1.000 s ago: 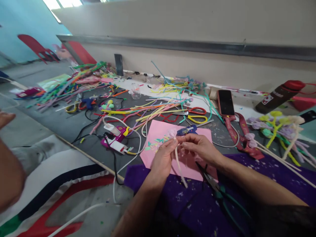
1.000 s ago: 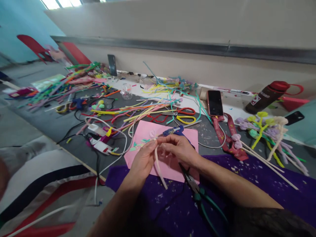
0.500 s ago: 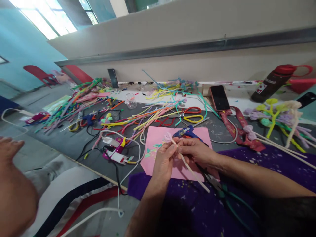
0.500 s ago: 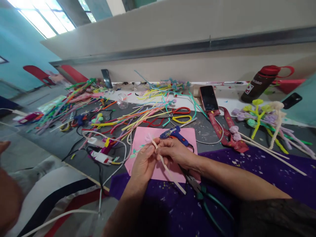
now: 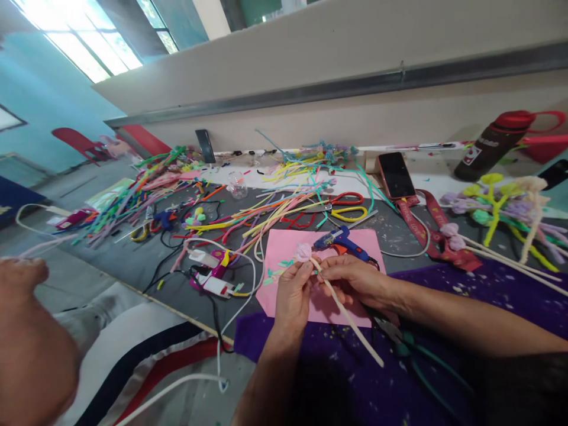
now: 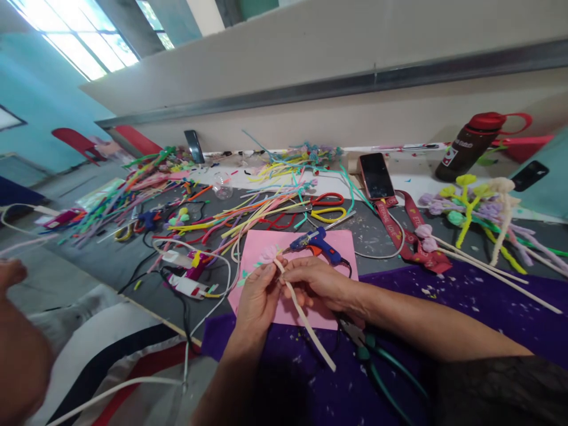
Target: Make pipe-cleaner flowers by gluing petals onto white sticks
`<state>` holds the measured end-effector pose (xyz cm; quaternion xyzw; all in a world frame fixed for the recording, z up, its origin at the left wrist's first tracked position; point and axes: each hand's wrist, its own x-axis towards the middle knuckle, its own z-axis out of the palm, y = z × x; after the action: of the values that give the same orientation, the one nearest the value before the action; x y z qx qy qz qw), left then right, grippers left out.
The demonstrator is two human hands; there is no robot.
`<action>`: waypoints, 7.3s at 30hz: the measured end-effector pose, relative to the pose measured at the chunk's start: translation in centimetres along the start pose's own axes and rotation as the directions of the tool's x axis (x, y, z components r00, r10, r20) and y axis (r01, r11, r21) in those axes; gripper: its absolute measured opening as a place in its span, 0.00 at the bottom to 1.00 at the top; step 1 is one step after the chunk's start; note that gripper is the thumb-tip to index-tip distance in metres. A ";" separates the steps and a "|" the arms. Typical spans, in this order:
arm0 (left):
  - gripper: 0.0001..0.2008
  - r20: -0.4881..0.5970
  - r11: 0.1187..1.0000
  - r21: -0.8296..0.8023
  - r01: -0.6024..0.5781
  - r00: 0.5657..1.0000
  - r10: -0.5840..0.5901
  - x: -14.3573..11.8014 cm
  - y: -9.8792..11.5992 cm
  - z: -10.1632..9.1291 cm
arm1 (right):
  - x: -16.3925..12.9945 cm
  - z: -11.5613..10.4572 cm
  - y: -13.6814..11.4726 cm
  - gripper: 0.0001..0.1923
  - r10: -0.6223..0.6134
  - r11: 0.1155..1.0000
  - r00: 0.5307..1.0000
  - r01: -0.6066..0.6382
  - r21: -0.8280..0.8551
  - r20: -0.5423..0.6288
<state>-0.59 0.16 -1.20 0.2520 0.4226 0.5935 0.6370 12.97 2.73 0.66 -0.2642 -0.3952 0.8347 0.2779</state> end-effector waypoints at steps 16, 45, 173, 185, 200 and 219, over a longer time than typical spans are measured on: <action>0.08 0.060 0.995 0.104 -0.003 0.998 -0.003 -0.3 -0.1 0.1 | 0.4 -0.5 1.2 0.11 -0.123 0.987 0.990 0.115 -0.109 -0.068; 0.11 -0.044 0.986 0.167 -0.003 0.999 0.010 -0.5 -0.5 0.1 | 0.6 -0.4 1.8 0.11 -0.090 0.987 0.995 0.084 -0.135 -0.041; 0.08 0.154 0.983 0.037 0.178 0.971 -0.181 -0.3 0.8 -1.1 | -0.5 -4.1 -2.8 0.03 -0.168 0.061 0.971 0.183 -0.981 0.171; 0.10 0.121 0.962 -0.024 0.271 0.956 -0.266 -0.3 1.3 -1.0 | -0.7 -3.4 -3.9 0.07 -0.118 0.772 0.993 0.102 -0.627 0.016; 0.09 0.135 0.962 -0.014 0.274 0.954 -0.270 -0.4 1.2 -0.8 | -0.3 -3.4 -3.0 0.09 -0.035 0.909 0.999 0.023 -0.415 -0.022; 0.11 0.102 0.966 -0.003 0.259 0.961 -0.258 -0.6 1.1 -0.2 | -0.9 -2.1 -1.7 0.07 -0.205 0.791 0.978 0.144 -0.595 -0.036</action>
<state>-1.33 -0.31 -0.27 0.2190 0.4144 0.4953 0.7314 15.44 4.13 1.10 -0.3404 -0.6428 0.6278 0.2771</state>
